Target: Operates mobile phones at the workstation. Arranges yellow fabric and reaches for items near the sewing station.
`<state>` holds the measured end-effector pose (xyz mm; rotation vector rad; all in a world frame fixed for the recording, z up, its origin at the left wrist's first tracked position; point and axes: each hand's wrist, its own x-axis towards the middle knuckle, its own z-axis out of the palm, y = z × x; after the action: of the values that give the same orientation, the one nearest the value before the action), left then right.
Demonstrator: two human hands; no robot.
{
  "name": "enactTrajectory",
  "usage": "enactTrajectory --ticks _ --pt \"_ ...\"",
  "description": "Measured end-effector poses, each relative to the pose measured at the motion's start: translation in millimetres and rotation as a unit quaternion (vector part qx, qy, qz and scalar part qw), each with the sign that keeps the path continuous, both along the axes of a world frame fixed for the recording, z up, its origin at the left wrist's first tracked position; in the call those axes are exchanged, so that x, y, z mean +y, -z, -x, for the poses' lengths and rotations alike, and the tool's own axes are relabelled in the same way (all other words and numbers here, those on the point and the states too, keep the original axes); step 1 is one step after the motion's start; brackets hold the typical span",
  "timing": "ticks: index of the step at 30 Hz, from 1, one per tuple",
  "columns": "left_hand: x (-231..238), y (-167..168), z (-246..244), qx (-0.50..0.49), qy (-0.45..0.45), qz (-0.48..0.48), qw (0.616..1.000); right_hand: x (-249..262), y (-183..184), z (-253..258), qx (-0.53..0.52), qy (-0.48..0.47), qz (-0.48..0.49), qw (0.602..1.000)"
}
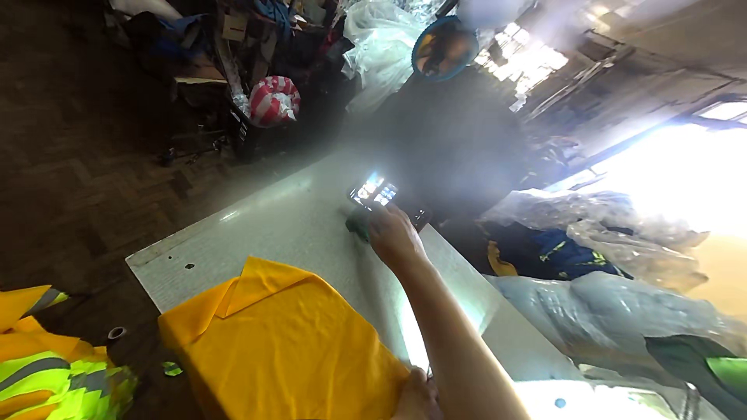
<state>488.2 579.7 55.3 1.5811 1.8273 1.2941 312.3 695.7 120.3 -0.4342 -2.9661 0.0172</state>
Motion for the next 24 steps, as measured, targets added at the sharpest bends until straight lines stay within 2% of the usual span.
enactTrajectory --ticks 6,9,15,18,24 --pt "4.4 4.2 -1.5 -0.007 -0.007 -0.018 1.0 1.6 -7.2 3.4 -0.005 0.031 0.009 0.999" --pt "2.2 -3.3 2.9 0.056 0.032 0.043 0.997 4.6 -13.3 2.5 0.009 0.047 0.013 0.999" --pt "6.8 -3.2 2.8 0.086 0.045 0.06 0.993 10.1 -18.0 1.4 0.038 0.055 0.017 0.998" --pt "4.8 -7.0 3.8 0.069 0.044 0.07 0.994 8.2 -17.5 -0.3 0.045 0.051 0.024 0.997" --pt "3.3 1.1 0.7 0.035 0.017 0.009 0.999 6.3 -12.6 0.0 0.037 0.046 0.025 0.998"
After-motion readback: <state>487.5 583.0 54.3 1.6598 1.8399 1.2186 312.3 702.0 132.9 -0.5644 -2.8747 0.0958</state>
